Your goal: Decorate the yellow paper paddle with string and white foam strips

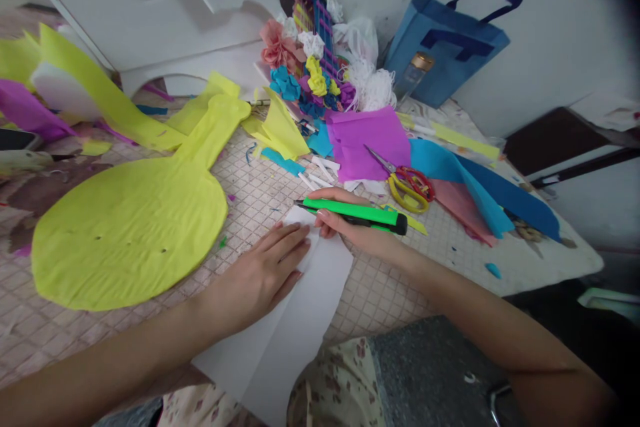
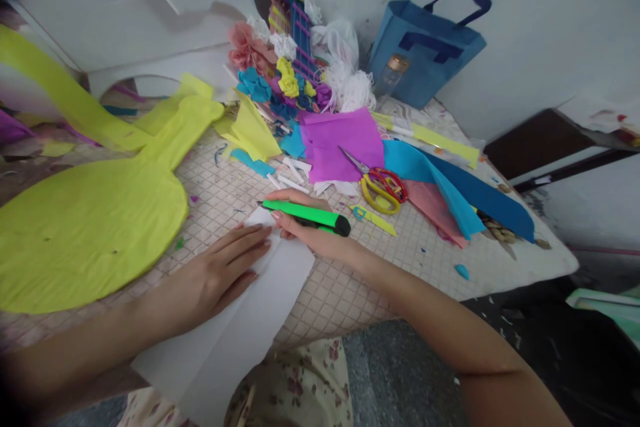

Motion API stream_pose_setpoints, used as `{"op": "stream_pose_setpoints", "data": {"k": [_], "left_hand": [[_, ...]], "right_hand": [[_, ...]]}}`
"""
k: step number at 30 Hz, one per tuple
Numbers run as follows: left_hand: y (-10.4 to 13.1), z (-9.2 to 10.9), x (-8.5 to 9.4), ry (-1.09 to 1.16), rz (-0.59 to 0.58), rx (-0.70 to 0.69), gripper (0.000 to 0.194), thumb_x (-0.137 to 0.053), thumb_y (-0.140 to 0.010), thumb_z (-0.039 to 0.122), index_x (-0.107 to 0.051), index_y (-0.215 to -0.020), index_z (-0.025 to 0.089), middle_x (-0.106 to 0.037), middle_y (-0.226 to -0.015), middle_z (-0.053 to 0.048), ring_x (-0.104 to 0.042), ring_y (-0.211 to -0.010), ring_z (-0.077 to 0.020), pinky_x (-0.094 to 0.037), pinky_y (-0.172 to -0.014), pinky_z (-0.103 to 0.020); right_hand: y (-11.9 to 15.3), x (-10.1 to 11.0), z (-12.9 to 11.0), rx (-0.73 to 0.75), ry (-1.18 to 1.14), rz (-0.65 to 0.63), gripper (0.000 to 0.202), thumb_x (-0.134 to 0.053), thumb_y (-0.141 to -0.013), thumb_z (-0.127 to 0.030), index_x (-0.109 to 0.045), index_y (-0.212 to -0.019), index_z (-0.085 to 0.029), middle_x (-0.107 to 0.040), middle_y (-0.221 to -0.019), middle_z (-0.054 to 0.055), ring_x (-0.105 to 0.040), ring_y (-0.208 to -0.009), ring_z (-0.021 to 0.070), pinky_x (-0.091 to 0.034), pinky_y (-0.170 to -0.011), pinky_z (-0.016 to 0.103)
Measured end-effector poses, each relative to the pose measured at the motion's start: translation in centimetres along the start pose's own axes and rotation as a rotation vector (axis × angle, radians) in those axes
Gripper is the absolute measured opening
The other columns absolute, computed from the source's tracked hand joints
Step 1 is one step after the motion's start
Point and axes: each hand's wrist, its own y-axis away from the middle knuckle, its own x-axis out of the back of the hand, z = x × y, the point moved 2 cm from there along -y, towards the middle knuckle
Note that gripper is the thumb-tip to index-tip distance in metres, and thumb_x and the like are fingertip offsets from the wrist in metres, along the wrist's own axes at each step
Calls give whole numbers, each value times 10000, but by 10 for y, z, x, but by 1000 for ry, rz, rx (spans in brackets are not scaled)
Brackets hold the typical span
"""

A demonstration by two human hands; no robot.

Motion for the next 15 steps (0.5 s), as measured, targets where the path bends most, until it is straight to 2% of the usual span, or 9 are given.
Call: {"op": "stream_pose_setpoints", "data": {"k": [8, 15], "left_hand": [[3, 1, -2, -48, -28, -12, 373, -454, -944, 194, -513, -1291, 71, -473, -1405, -179, -415, -1330, -278, -362, -1117, -507], [1, 1, -2, -70, -36, -12, 364, -444, -949, 205, -520, -1279, 71, -471, -1408, -179, -409, -1334, -296, -373, -1105, -520]], "right_hand": [[0, -1, -2, -12, 16, -18, 360, -593, -854, -409, -609, -1146, -200, -649, -823, 3, -598, -627, 77, -527, -617, 217], [-5, 3, -9, -2, 108, -52, 356, -581, -864, -393, -592, -1164, -202, -631, -702, -21, -614, -608, 92, -518, -575, 210]]}}
